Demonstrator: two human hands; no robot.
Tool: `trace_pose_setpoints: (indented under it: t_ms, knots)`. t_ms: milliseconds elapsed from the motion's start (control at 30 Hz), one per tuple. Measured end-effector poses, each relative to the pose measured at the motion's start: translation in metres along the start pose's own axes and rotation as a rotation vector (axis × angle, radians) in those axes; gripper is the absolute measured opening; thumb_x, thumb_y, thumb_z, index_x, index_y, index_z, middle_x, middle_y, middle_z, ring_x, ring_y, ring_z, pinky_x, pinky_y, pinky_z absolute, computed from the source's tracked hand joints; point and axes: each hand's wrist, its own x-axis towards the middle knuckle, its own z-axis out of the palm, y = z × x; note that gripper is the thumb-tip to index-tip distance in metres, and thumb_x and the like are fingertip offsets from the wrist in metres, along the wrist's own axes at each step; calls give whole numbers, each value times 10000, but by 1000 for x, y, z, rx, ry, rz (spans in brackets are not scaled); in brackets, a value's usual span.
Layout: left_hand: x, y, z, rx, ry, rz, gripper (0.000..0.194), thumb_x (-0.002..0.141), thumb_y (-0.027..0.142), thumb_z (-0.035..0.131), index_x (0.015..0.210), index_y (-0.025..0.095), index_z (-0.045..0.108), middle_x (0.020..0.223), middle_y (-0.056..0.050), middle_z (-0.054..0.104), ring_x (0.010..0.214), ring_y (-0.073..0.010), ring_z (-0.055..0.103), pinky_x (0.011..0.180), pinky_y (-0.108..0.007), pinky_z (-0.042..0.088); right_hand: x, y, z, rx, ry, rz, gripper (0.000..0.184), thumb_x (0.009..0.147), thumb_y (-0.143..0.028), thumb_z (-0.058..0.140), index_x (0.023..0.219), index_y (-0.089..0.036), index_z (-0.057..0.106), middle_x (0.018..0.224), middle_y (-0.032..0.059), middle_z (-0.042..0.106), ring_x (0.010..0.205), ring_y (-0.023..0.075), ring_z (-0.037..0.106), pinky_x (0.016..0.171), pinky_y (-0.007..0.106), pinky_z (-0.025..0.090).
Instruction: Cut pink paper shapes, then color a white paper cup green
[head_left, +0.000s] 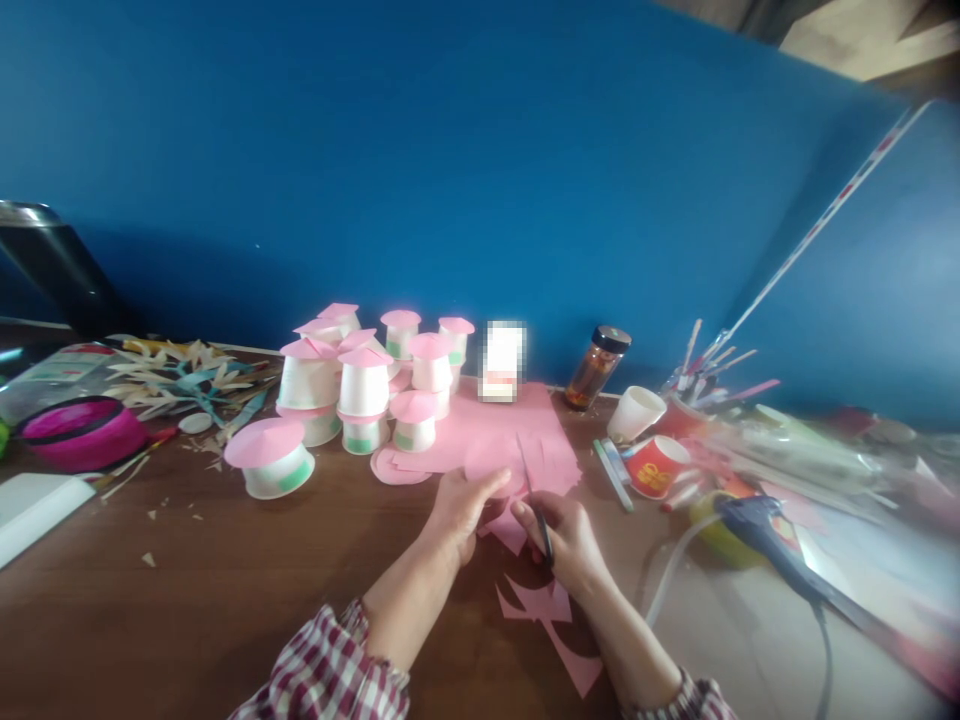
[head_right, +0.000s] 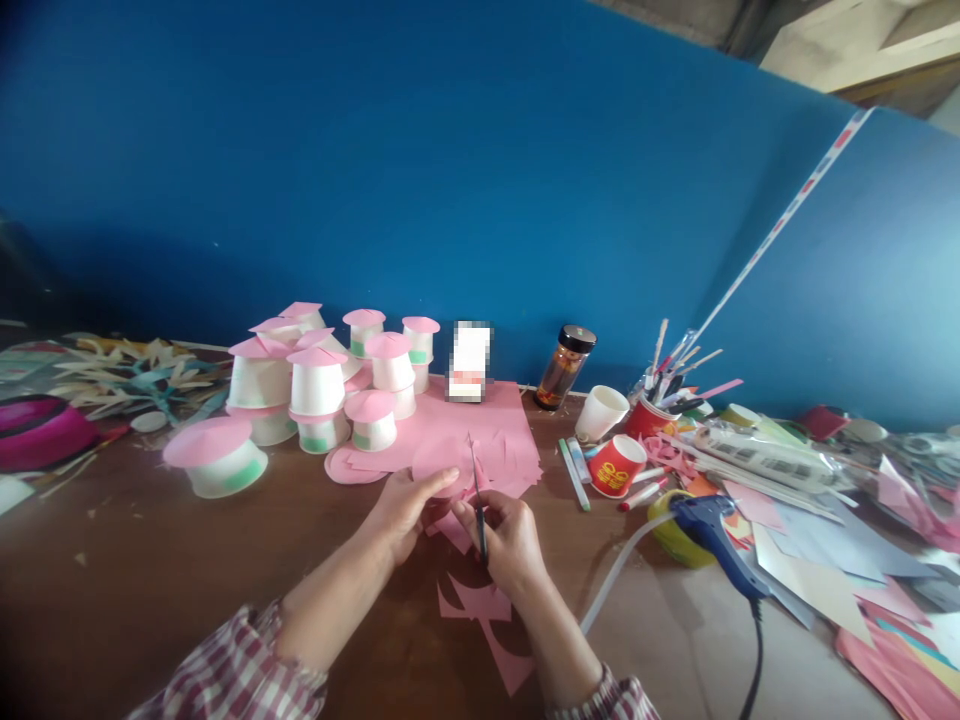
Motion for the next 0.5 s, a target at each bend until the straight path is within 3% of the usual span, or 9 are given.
trace_pose_setpoints:
  t_ms: [500]
  knots:
    - [-3,2,3,18,59,34,223,572,226,772,652,118,594,556,-10,569,516,-115,554,507,-233,458,0,2,0,-23,-10,3,265,782,-361,646,625,-161,574,378,-47,462,352,105,449,381,192,291]
